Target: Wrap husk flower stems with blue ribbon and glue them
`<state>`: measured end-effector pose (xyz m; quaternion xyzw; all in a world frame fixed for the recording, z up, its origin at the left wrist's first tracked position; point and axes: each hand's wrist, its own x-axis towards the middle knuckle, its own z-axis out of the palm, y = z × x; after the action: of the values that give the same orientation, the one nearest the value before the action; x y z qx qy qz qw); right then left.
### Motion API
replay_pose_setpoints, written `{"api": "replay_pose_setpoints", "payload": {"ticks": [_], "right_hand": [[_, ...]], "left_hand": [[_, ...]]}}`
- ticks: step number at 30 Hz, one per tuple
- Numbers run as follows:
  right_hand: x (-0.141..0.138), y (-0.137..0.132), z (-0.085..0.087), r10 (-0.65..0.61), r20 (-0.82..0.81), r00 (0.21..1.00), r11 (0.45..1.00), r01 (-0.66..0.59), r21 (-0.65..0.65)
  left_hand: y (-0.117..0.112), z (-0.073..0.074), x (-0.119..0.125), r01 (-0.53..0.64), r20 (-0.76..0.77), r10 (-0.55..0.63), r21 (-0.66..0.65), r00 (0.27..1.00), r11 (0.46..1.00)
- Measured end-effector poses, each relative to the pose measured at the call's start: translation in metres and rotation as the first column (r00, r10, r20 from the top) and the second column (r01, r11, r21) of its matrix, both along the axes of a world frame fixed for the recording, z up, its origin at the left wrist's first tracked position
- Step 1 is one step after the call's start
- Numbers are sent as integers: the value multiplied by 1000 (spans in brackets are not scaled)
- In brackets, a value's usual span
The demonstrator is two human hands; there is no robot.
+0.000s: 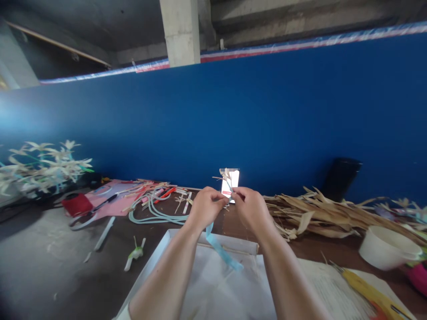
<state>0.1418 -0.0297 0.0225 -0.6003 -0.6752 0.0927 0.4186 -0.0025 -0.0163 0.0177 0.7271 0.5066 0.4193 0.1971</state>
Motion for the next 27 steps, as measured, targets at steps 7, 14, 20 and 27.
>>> {"api": "replay_pose_setpoints", "payload": {"ticks": [7, 14, 20, 27], "right_hand": [[1, 0, -4, -12, 109, 994, 1000, 11, 12], [1, -1, -1, -17, 111, 994, 1000, 18, -4], [0, -3, 2, -9, 48, 999, 1000, 10, -14], [-1, -2, 1, -31, 26, 999, 999, 31, -6]], "left_hand": [[1, 0, -5, 100, 51, -94, -121, 994, 988], [0, 1, -3, 66, 139, -49, -120, 989, 991], [-2, 0, 2, 58, 139, -46, -86, 989, 995], [-3, -1, 4, 45, 174, -30, -80, 984, 996]]}}
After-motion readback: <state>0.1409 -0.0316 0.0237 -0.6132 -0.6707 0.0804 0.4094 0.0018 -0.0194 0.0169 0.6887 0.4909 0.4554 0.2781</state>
